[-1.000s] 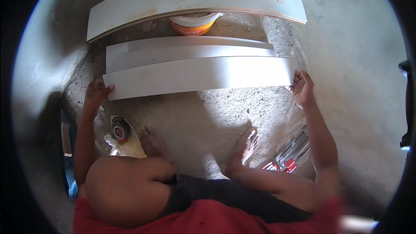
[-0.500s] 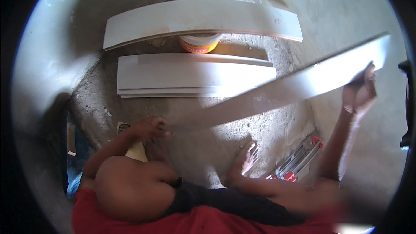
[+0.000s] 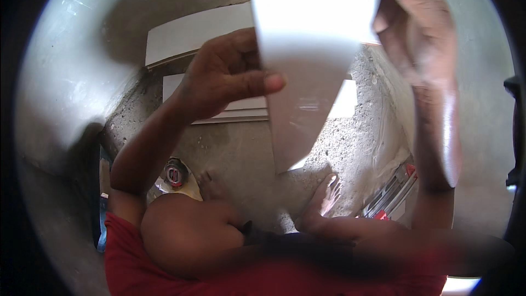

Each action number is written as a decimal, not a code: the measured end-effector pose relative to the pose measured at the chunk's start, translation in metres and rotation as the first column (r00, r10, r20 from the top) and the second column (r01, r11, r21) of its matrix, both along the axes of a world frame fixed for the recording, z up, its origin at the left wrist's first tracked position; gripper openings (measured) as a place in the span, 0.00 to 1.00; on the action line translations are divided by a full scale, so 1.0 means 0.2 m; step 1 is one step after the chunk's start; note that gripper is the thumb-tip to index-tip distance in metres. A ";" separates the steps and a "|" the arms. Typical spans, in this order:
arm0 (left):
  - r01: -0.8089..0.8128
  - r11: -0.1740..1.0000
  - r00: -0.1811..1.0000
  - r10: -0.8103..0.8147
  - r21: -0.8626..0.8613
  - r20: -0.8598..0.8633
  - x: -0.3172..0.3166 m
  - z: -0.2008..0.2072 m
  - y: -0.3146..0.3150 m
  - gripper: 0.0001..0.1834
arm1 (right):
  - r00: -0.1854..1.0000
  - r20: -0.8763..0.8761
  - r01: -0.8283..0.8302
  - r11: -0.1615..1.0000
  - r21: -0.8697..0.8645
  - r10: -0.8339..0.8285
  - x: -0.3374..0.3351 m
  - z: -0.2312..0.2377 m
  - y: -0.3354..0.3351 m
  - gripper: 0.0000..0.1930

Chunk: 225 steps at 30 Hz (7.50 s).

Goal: The person gathers white rectangular panels from a pile, carries them down a staircase, and places them on the floor. Then the person sits and uses a tape measure to measure the length of each panel, arranging them in a stack.

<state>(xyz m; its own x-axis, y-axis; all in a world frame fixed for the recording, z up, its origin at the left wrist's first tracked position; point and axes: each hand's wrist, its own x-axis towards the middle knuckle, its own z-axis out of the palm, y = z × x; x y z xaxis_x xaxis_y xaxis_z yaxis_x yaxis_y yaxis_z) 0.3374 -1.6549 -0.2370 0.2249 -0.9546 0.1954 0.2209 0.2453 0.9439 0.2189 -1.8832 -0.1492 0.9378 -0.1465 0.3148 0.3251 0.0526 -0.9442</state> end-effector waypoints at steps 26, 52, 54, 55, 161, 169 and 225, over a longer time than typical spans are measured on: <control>-0.633 0.677 0.648 0.729 0.375 -0.222 0.16 -0.34 0.86 0.17 | 0.396 -0.918 -0.501 0.834 -0.233 -0.019 -0.52 -1.41 0.40 0.31; -0.099 0.560 0.558 0.716 0.822 -0.420 -0.17 -1.02 0.46 0.21 | 0.682 -0.462 -0.190 0.473 -0.860 -0.567 -0.44 -1.28 -0.66 0.15; -0.079 0.561 0.588 0.694 0.824 -0.415 -0.17 -1.03 0.44 0.24 | 0.640 -0.492 -0.216 0.475 -0.853 -0.591 -0.43 -1.29 -0.68 0.19; -0.071 0.562 0.600 0.684 0.824 -0.415 -0.17 -1.04 0.43 0.26 | 0.636 -0.493 -0.223 0.470 -0.854 -0.594 -0.42 -1.29 -0.68 0.19; -0.010 0.311 0.994 0.103 0.950 -0.024 0.08 -0.80 0.98 0.36 | 0.522 -0.849 0.001 0.995 0.099 0.084 -0.13 -1.06 0.33 0.14; -0.206 0.159 0.959 0.228 0.966 0.167 0.08 -0.76 1.06 0.51 | 0.604 -0.794 -0.017 0.995 -0.100 -0.069 -0.14 -1.25 0.09 0.20; 0.263 0.425 0.939 -0.320 0.866 -0.128 0.12 -1.01 1.14 0.19 | 0.487 -0.711 0.071 0.835 -0.546 -0.507 -0.26 -1.43 -0.23 0.16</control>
